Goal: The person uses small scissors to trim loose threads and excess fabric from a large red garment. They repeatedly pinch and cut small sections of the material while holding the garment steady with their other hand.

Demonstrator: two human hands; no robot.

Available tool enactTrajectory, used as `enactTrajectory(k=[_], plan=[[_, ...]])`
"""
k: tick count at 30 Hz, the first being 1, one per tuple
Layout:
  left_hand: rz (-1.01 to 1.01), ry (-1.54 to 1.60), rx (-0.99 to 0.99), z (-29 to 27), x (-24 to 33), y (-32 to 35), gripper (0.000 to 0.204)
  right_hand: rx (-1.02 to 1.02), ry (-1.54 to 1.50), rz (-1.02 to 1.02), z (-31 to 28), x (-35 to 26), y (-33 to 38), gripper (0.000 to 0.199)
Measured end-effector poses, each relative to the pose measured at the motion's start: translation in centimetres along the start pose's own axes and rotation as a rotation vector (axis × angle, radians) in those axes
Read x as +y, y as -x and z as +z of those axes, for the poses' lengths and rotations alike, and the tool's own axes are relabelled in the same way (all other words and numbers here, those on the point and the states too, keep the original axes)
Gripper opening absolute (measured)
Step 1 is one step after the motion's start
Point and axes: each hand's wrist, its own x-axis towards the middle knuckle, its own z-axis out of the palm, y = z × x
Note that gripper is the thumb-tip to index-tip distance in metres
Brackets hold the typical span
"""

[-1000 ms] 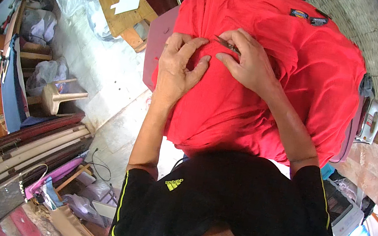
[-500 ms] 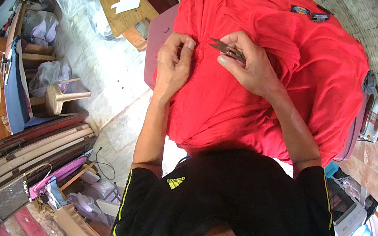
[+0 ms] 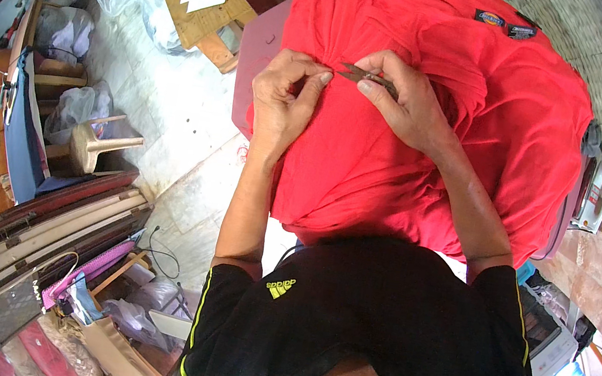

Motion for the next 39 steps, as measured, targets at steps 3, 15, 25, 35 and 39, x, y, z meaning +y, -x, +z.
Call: enactTrajectory(k=[3, 15, 25, 35, 39], plan=[[-0.037, -0.015, 0.009, -0.1, -0.5, 0.3, 0.005, -0.011, 0.112, -0.038, 0.1, -0.2, 0.1, 0.019], [0.184, -0.114, 0.084, 0.2, -0.1, 0.6, 0.007, 0.015, 0.491, -0.164, 2.5, -1.5, -0.5, 0.014], [0.015, -0.058, 0.037, -1.6, 0.4, 0.6, 0.022, 0.059, 0.226, -0.093, 0.4, -0.8, -0.8, 0.020], [0.097, -0.177, -0.074, -1.2, 0.4, 0.3, 0.005, -0.033, 0.279, -0.025, 0.2, -1.4, -1.2, 0.018], [0.071, -0.182, -0.039, -1.0, 0.6, 0.5, 0.005, 0.007, 0.290, -0.116, 1.0, -1.7, -0.4, 0.020]])
